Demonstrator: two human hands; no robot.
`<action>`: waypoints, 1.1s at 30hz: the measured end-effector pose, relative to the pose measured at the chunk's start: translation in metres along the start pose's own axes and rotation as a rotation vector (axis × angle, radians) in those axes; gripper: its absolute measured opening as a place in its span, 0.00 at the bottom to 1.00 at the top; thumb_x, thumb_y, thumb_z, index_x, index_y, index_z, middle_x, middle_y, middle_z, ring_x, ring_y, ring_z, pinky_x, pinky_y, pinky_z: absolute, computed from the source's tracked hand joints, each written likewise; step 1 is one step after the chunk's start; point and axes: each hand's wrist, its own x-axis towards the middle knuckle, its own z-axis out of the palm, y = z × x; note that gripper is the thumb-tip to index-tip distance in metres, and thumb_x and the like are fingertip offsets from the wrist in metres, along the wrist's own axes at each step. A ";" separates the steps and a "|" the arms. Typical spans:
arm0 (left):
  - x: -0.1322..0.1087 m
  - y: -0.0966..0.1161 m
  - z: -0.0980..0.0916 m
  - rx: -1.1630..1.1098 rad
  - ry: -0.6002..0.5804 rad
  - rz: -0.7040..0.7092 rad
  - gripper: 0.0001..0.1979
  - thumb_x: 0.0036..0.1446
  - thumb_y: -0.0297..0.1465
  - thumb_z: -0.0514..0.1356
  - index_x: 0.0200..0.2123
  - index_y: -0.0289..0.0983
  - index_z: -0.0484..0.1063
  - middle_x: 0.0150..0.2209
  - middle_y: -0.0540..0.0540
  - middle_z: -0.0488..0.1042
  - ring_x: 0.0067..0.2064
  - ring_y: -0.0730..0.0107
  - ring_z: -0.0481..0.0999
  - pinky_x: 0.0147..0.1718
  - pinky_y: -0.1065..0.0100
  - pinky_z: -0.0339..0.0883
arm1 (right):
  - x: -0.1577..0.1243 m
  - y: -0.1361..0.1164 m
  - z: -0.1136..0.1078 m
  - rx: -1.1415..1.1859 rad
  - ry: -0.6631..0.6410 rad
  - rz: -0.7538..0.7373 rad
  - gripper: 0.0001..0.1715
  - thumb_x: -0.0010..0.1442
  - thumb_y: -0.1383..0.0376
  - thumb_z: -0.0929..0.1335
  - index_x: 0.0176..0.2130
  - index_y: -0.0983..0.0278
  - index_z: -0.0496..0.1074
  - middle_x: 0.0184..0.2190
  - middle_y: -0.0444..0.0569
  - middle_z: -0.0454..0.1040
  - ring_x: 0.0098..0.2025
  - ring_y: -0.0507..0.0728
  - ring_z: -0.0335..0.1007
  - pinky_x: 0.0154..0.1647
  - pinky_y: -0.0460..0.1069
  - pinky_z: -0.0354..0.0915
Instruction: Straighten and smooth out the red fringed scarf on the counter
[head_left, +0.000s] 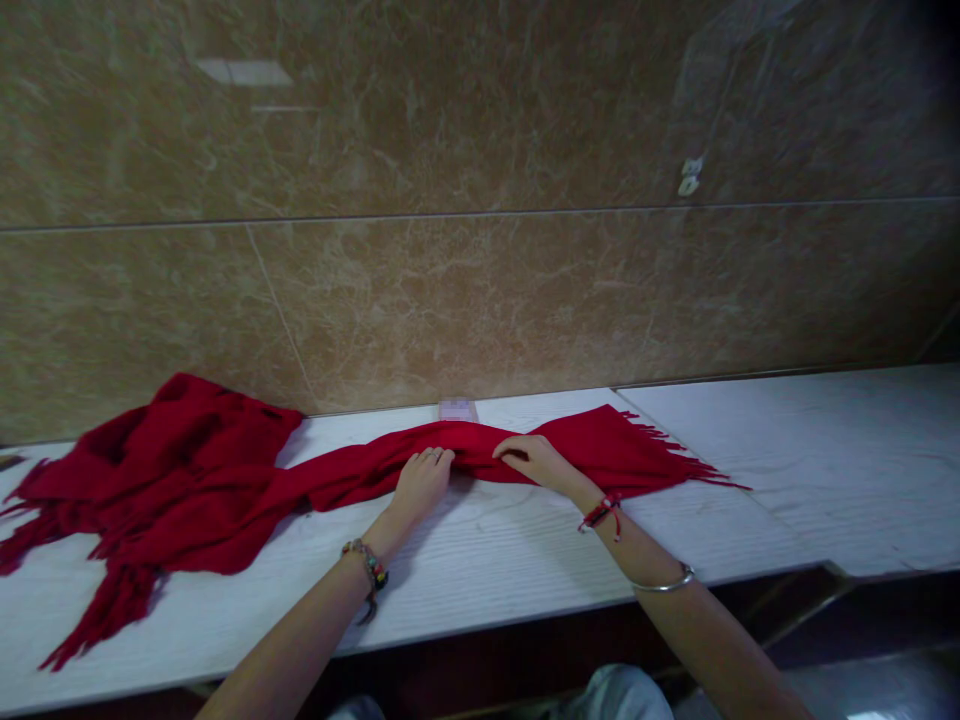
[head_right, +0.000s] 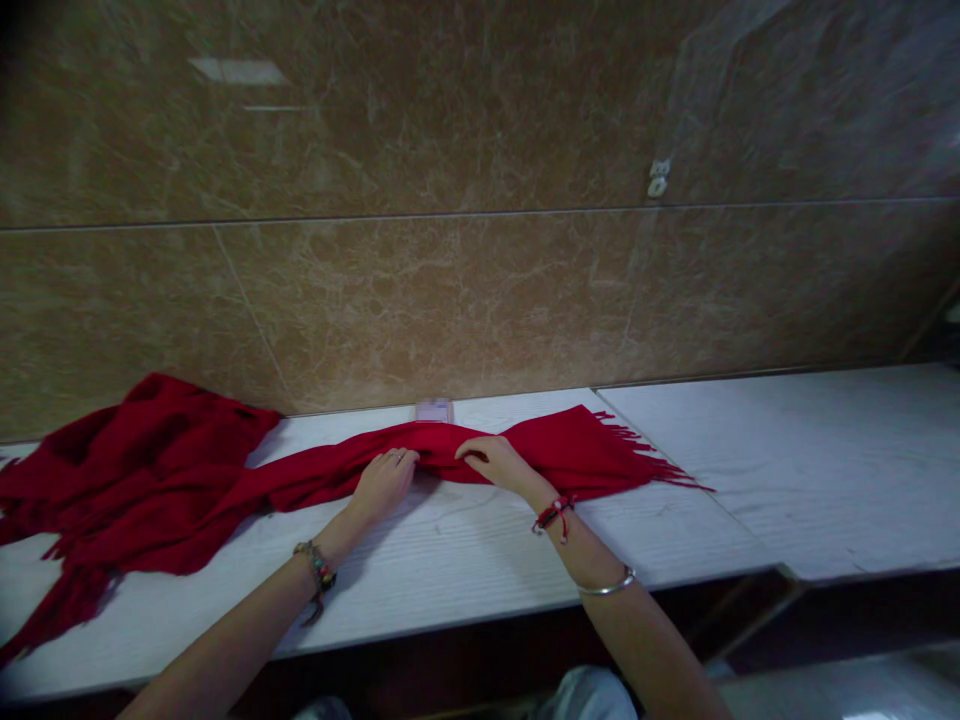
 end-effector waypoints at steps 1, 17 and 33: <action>0.000 -0.001 0.001 -0.007 0.004 -0.010 0.11 0.58 0.23 0.46 0.39 0.34 0.66 0.36 0.41 0.70 0.39 0.61 0.69 0.38 0.62 0.60 | -0.001 -0.002 0.000 -0.025 -0.001 -0.036 0.11 0.54 0.72 0.62 0.32 0.64 0.73 0.32 0.47 0.74 0.36 0.53 0.69 0.41 0.48 0.64; -0.010 -0.012 -0.015 -0.070 -0.012 0.129 0.07 0.57 0.29 0.52 0.39 0.37 0.66 0.37 0.45 0.70 0.41 0.62 0.66 0.40 0.62 0.59 | -0.002 -0.013 0.012 -0.115 0.092 -0.131 0.09 0.55 0.70 0.64 0.35 0.66 0.74 0.33 0.50 0.76 0.35 0.53 0.71 0.38 0.47 0.64; -0.028 -0.137 -0.040 -0.237 -0.013 -0.296 0.11 0.57 0.30 0.48 0.41 0.37 0.66 0.36 0.46 0.74 0.38 0.66 0.72 0.39 0.67 0.64 | -0.004 0.004 -0.004 0.100 0.051 0.056 0.11 0.54 0.61 0.65 0.31 0.65 0.74 0.30 0.49 0.76 0.32 0.54 0.70 0.36 0.48 0.64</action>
